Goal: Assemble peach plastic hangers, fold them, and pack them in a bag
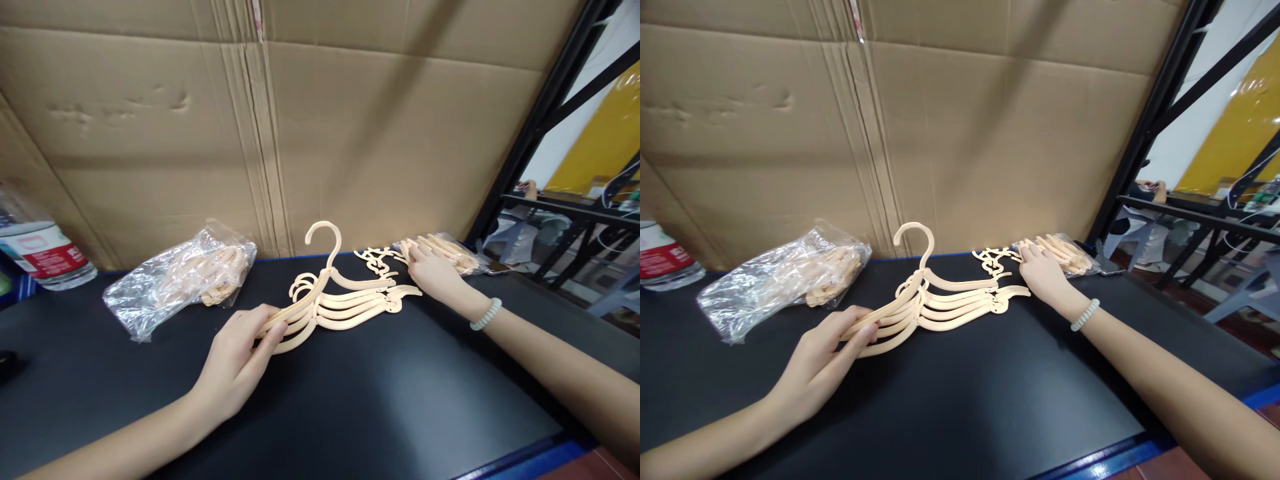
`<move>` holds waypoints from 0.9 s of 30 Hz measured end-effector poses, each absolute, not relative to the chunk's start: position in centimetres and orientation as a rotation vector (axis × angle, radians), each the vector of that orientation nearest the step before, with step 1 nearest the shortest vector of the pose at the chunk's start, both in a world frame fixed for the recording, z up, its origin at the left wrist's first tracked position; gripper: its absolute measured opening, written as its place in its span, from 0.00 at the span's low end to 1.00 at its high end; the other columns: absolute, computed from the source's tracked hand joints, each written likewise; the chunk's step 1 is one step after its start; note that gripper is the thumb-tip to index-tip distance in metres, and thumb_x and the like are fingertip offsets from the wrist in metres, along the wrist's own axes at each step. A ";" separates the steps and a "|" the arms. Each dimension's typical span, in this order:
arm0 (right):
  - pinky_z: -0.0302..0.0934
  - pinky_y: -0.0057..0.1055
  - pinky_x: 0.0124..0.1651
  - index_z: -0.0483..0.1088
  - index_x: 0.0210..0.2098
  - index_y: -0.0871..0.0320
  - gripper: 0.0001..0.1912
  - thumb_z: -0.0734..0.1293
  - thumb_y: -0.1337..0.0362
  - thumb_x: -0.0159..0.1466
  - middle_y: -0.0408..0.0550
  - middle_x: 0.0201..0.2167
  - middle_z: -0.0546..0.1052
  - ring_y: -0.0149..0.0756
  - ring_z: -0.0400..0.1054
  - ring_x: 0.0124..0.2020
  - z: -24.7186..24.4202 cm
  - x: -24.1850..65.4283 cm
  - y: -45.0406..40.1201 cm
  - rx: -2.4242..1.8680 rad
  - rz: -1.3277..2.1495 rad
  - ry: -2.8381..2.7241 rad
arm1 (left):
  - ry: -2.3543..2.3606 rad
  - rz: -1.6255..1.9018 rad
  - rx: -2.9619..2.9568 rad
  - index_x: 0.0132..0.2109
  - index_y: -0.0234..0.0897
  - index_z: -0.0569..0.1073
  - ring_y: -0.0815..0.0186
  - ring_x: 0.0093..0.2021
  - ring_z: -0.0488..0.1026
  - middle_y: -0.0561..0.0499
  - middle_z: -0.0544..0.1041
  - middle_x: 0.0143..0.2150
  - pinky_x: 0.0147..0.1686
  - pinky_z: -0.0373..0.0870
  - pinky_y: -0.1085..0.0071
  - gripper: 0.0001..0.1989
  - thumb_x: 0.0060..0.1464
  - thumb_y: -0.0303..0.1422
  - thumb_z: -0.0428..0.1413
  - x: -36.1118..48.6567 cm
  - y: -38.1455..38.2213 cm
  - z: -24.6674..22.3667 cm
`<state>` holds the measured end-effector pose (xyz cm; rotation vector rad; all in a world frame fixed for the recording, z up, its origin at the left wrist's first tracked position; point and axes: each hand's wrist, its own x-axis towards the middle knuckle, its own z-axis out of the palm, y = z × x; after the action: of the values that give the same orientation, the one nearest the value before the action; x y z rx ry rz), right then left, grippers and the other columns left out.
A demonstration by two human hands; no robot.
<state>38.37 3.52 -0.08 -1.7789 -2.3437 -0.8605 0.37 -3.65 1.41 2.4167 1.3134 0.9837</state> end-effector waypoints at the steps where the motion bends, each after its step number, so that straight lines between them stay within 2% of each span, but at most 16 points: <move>1: 0.59 0.48 0.51 0.76 0.40 0.69 0.13 0.60 0.74 0.62 0.67 0.45 0.73 0.58 0.62 0.52 -0.1 38.1 3.5 -1.807 -0.863 -2.322 | 1.321 0.977 2.409 0.37 0.40 0.71 0.62 0.34 0.72 0.52 0.76 0.33 0.35 0.66 0.70 0.16 0.65 0.42 0.45 0.4 -3.7 1.5; 7: 0.60 0.47 0.46 0.74 0.41 0.70 0.13 0.61 0.68 0.63 0.68 0.44 0.72 0.59 0.64 0.48 -0.1 37.8 3.1 -1.929 -0.786 -2.217 | 1.297 1.004 2.405 0.37 0.41 0.72 0.62 0.32 0.71 0.52 0.76 0.32 0.34 0.64 0.70 0.15 0.65 0.42 0.45 0.4 -3.7 1.3; 11: 0.61 0.43 0.44 0.75 0.30 0.66 0.11 0.62 0.69 0.61 0.65 0.38 0.73 0.53 0.67 0.44 -0.2 38.5 3.1 -1.933 -0.650 -2.161 | 1.261 1.040 2.426 0.37 0.41 0.72 0.63 0.32 0.70 0.53 0.75 0.32 0.34 0.64 0.71 0.14 0.65 0.41 0.46 0.2 -3.5 0.9; 16: 0.61 0.40 0.44 0.70 0.19 0.59 0.11 0.63 0.70 0.56 0.57 0.33 0.73 0.48 0.68 0.40 0.1 39.0 3.4 -1.829 -0.439 -2.036 | 1.237 1.059 2.435 0.37 0.41 0.72 0.64 0.31 0.69 0.54 0.74 0.32 0.33 0.63 0.71 0.13 0.65 0.40 0.47 0.0 -3.3 0.7; 18: 0.61 0.39 0.43 0.69 0.20 0.58 0.10 0.63 0.68 0.56 0.54 0.31 0.73 0.46 0.69 0.38 0.5 39.1 3.5 -1.778 -0.340 -1.956 | 1.234 1.056 2.425 0.38 0.41 0.72 0.64 0.32 0.70 0.54 0.75 0.33 0.34 0.63 0.71 0.12 0.65 0.39 0.47 0.0 -3.3 0.7; 21: 0.62 0.37 0.34 0.69 0.25 0.58 0.10 0.63 0.61 0.60 0.50 0.25 0.73 0.41 0.69 0.29 1.4 39.3 3.1 -1.728 -0.181 -1.850 | 1.224 1.043 2.418 0.38 0.40 0.71 0.64 0.34 0.70 0.53 0.75 0.34 0.35 0.63 0.71 0.12 0.65 0.39 0.47 0.0 -3.4 0.8; 24: 0.60 0.33 0.27 0.70 0.30 0.58 0.16 0.63 0.50 0.62 0.45 0.20 0.71 0.35 0.66 0.22 2.2 38.8 2.1 -1.591 0.214 -1.742 | 1.223 1.050 2.410 0.38 0.40 0.71 0.64 0.33 0.70 0.54 0.74 0.33 0.35 0.63 0.71 0.12 0.65 0.39 0.47 0.0 -3.4 0.8; 27: 0.64 0.31 0.33 0.71 0.30 0.57 0.18 0.73 0.49 0.53 0.45 0.26 0.73 0.33 0.68 0.28 2.6 37.4 1.1 -1.254 0.870 -1.461 | 1.244 1.051 2.379 0.37 0.40 0.71 0.64 0.33 0.69 0.54 0.74 0.32 0.35 0.63 0.71 0.12 0.65 0.39 0.47 0.0 -3.3 0.7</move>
<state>37.35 1.08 2.58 -1.2537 -1.4612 0.8700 -0.04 -3.29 0.71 2.3786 1.2436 1.0511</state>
